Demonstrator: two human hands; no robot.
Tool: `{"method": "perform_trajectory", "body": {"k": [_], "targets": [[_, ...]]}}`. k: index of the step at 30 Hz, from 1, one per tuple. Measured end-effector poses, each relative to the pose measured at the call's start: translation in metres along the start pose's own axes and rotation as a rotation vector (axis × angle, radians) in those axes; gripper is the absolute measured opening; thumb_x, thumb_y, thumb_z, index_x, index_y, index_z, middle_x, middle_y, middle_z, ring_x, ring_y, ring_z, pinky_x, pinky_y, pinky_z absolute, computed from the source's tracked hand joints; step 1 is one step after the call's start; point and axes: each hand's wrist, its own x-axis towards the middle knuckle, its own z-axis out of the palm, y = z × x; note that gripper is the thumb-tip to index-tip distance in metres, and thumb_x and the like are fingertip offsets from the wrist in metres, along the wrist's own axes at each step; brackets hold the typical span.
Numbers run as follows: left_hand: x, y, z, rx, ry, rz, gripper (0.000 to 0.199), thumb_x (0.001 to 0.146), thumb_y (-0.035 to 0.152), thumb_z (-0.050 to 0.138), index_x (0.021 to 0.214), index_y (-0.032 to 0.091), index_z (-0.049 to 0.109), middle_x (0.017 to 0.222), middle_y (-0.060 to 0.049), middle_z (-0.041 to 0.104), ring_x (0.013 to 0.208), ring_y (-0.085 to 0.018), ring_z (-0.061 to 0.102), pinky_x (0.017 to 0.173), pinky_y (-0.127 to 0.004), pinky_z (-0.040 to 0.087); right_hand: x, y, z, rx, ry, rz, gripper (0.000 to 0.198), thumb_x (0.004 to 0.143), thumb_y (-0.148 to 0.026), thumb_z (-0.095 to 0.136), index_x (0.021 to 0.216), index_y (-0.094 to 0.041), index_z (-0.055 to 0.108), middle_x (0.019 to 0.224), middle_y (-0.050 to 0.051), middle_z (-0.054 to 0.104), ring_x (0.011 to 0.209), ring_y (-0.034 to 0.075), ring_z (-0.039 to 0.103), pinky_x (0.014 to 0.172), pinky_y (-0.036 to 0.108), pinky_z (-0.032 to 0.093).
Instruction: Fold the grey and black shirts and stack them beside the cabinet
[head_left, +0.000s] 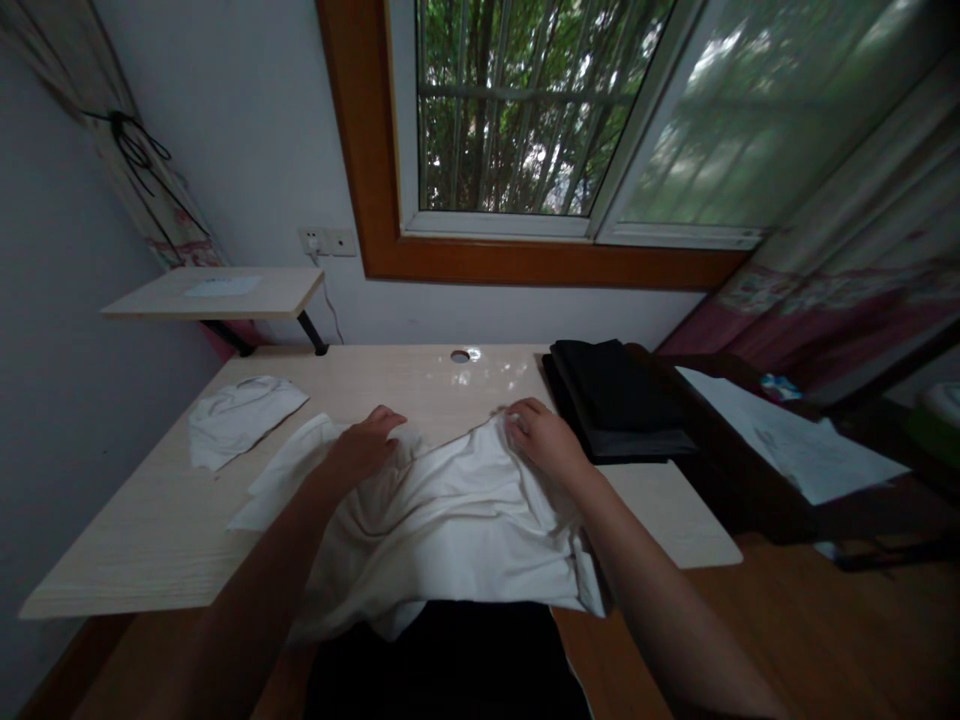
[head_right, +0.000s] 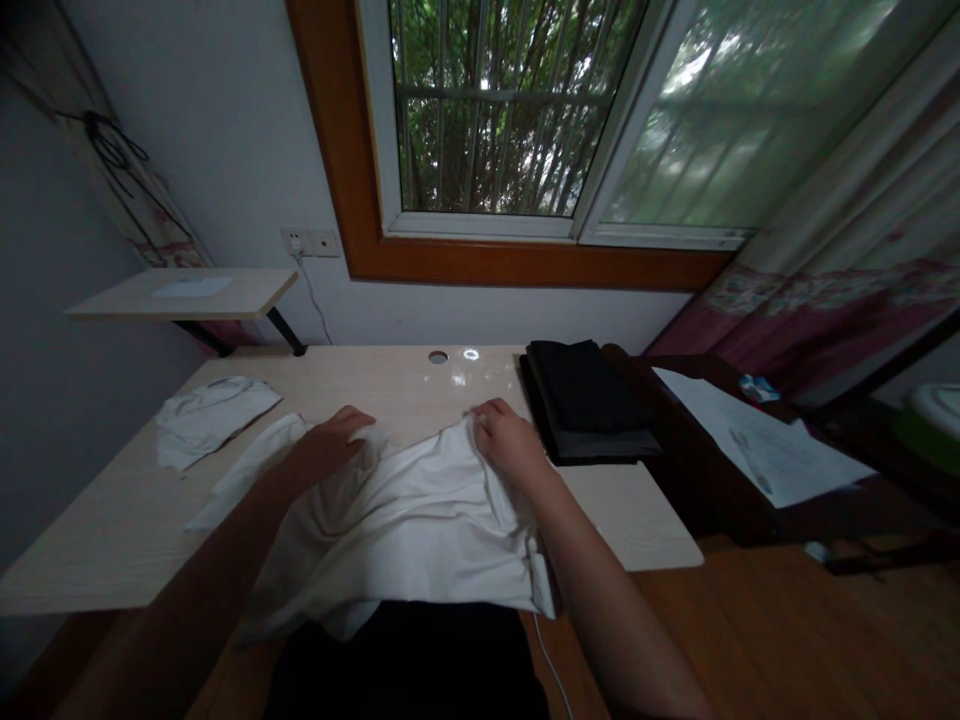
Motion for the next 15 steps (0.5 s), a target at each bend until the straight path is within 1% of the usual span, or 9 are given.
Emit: {"method": "perform_trajectory", "body": {"k": [2, 4, 5, 6, 8, 10, 12, 13, 15], "targets": [[0.003, -0.001, 0.008, 0.007, -0.047, 0.016, 0.048, 0.087, 0.013, 0.051, 0.132, 0.025, 0.058, 0.135, -0.008, 0.059, 0.112, -0.021, 0.064, 0.098, -0.032, 0.049, 0.005, 0.005, -0.001, -0.056, 0.025, 0.066, 0.037, 0.093, -0.028, 0.058, 0.13, -0.021, 0.063, 0.132, 0.013, 0.063, 0.091, 0.021, 0.068, 0.075, 0.028, 0.047], [0.005, -0.001, 0.015, 0.008, -0.09, 0.007, 0.048, 0.088, 0.013, 0.05, 0.134, 0.025, 0.058, 0.133, -0.009, 0.06, 0.109, -0.021, 0.065, 0.096, -0.032, 0.049, 0.009, 0.009, 0.0, -0.102, -0.007, 0.115, 0.047, 0.09, -0.029, 0.062, 0.136, -0.022, 0.059, 0.127, 0.014, 0.066, 0.089, 0.023, 0.069, 0.071, 0.029, 0.047], [0.006, -0.002, 0.017, 0.01, -0.103, -0.005, 0.045, 0.089, 0.015, 0.05, 0.132, 0.025, 0.059, 0.13, -0.009, 0.061, 0.107, -0.021, 0.065, 0.095, -0.032, 0.05, 0.011, 0.011, 0.001, -0.116, -0.034, 0.132, 0.047, 0.09, -0.029, 0.063, 0.136, -0.023, 0.059, 0.123, 0.014, 0.068, 0.088, 0.024, 0.069, 0.07, 0.029, 0.046], [0.006, -0.002, 0.018, 0.013, -0.112, -0.018, 0.041, 0.09, 0.017, 0.051, 0.129, 0.024, 0.061, 0.126, -0.009, 0.062, 0.104, -0.021, 0.065, 0.093, -0.032, 0.049, 0.012, 0.012, 0.001, -0.125, -0.06, 0.143, 0.043, 0.089, -0.029, 0.063, 0.132, -0.022, 0.062, 0.118, 0.013, 0.069, 0.088, 0.024, 0.069, 0.07, 0.028, 0.046], [0.007, -0.004, 0.018, 0.019, -0.121, -0.035, 0.028, 0.09, 0.02, 0.053, 0.116, 0.023, 0.065, 0.115, -0.008, 0.064, 0.1, -0.021, 0.065, 0.09, -0.032, 0.049, 0.015, 0.015, 0.001, -0.133, -0.103, 0.147, 0.029, 0.089, -0.026, 0.062, 0.117, -0.02, 0.069, 0.111, 0.013, 0.07, 0.087, 0.023, 0.069, 0.071, 0.028, 0.046], [0.009, -0.008, 0.014, 0.021, -0.097, -0.05, 0.015, 0.09, 0.024, 0.055, 0.101, 0.022, 0.066, 0.105, -0.007, 0.065, 0.097, -0.021, 0.064, 0.088, -0.031, 0.047, 0.017, 0.018, -0.001, -0.124, -0.104, 0.141, 0.018, 0.09, -0.024, 0.06, 0.101, -0.019, 0.072, 0.107, 0.012, 0.07, 0.086, 0.022, 0.068, 0.072, 0.029, 0.045], [0.011, -0.014, 0.006, 0.007, -0.023, -0.083, 0.009, 0.091, 0.027, 0.055, 0.092, 0.022, 0.063, 0.099, -0.005, 0.063, 0.093, -0.021, 0.062, 0.086, -0.031, 0.047, 0.018, 0.021, -0.006, -0.084, -0.029, 0.138, 0.014, 0.09, -0.024, 0.059, 0.095, -0.02, 0.071, 0.104, 0.011, 0.07, 0.086, 0.022, 0.067, 0.074, 0.029, 0.045], [0.012, -0.018, 0.001, -0.005, 0.035, -0.112, 0.009, 0.091, 0.028, 0.055, 0.09, 0.023, 0.061, 0.097, -0.005, 0.063, 0.092, -0.021, 0.061, 0.085, -0.032, 0.047, 0.018, 0.023, -0.009, -0.053, 0.044, 0.141, 0.014, 0.09, -0.024, 0.058, 0.095, -0.02, 0.07, 0.104, 0.01, 0.069, 0.087, 0.022, 0.066, 0.076, 0.03, 0.045], [0.017, -0.027, -0.009, -0.036, 0.172, -0.17, 0.008, 0.09, 0.029, 0.053, 0.089, 0.023, 0.058, 0.093, -0.004, 0.061, 0.09, -0.022, 0.059, 0.083, -0.033, 0.047, 0.018, 0.025, -0.016, 0.018, 0.236, 0.159, 0.015, 0.091, -0.026, 0.056, 0.099, -0.02, 0.068, 0.104, 0.01, 0.066, 0.09, 0.023, 0.064, 0.078, 0.031, 0.046]]}}
